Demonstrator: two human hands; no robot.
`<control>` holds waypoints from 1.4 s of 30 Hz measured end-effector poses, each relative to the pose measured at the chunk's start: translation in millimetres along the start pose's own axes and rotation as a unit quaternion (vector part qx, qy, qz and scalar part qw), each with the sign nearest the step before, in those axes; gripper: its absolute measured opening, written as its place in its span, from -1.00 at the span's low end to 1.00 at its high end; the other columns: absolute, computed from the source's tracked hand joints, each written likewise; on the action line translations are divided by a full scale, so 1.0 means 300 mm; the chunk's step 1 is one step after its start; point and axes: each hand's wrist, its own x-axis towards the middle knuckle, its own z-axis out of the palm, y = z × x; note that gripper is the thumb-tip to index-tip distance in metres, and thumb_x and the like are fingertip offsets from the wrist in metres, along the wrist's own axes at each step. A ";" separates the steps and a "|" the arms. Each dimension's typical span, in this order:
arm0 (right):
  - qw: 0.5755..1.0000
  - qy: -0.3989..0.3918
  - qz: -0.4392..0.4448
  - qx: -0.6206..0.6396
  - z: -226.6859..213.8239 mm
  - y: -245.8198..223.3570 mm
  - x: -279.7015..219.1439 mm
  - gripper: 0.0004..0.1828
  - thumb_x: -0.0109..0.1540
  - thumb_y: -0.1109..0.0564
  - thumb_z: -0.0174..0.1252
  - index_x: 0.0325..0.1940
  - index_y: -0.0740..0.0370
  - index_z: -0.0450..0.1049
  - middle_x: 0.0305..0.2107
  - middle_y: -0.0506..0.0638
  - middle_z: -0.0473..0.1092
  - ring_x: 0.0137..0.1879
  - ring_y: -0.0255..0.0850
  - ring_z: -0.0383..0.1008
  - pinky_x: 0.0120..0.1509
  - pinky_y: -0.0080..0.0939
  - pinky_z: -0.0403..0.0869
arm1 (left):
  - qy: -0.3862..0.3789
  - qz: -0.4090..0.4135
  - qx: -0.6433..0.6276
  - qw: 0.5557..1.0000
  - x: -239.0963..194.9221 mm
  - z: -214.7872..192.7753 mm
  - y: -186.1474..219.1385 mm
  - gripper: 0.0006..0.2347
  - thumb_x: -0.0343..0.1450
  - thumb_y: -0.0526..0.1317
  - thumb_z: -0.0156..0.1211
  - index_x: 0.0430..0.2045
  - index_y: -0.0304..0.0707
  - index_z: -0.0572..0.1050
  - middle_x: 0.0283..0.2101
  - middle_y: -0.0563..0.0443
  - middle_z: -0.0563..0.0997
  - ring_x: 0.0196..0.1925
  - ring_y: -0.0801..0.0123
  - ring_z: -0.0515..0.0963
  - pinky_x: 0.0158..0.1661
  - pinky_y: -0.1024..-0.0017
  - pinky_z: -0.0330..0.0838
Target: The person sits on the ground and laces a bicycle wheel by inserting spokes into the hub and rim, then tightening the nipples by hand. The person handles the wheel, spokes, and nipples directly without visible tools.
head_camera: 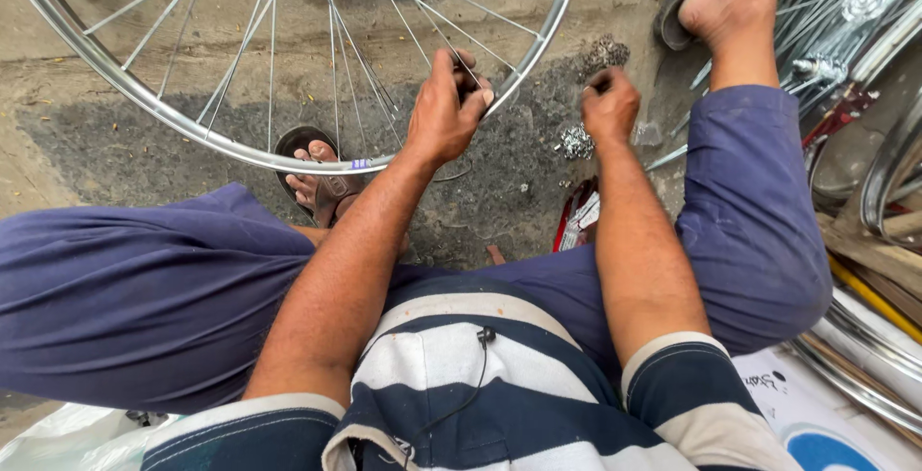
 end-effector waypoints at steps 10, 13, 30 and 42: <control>0.969 -0.167 0.175 -0.049 -0.059 -0.047 -0.096 -0.81 0.17 0.18 0.35 -0.12 0.13 0.63 -0.12 -0.02 0.57 -0.04 -0.26 0.59 0.14 -0.24 0.54 | -0.004 -0.064 0.045 0.997 0.016 0.019 -0.017 -0.61 0.45 -0.23 0.28 0.06 -0.21 0.22 -0.11 -0.05 0.65 -0.07 0.26 0.70 -0.04 0.31 0.57; 0.963 -0.161 0.188 -0.104 -0.058 -0.066 -0.116 -0.83 0.23 0.13 0.34 -0.10 0.12 0.62 -0.06 0.03 0.58 -0.01 -0.23 0.58 0.18 -0.21 0.50 | 0.011 -0.047 0.084 0.995 0.017 0.016 -0.012 -0.61 0.45 -0.22 0.31 0.04 -0.22 0.22 -0.13 -0.08 0.67 -0.10 0.25 0.71 -0.05 0.29 0.55; 0.956 -0.094 0.141 -0.240 -0.057 0.130 -0.048 -0.80 0.07 0.17 0.31 -0.23 0.08 0.72 -0.21 0.15 0.59 -0.06 0.06 0.61 0.12 -0.02 0.53 | 0.031 -0.036 0.084 0.995 0.012 0.015 0.009 -0.60 0.42 -0.20 0.37 0.01 -0.24 0.24 -0.19 -0.11 0.68 -0.10 0.17 0.69 -0.06 0.22 0.52; 0.890 -0.158 0.104 -0.415 0.040 0.028 -0.035 -0.78 0.11 0.10 0.33 -0.19 0.20 0.69 -0.18 0.24 0.58 -0.04 0.10 0.62 0.05 0.04 0.56 | -0.005 -0.056 0.034 0.998 0.021 0.004 0.018 -0.60 0.40 -0.25 0.32 0.02 -0.22 0.24 -0.18 -0.07 0.66 -0.11 0.24 0.68 -0.05 0.26 0.54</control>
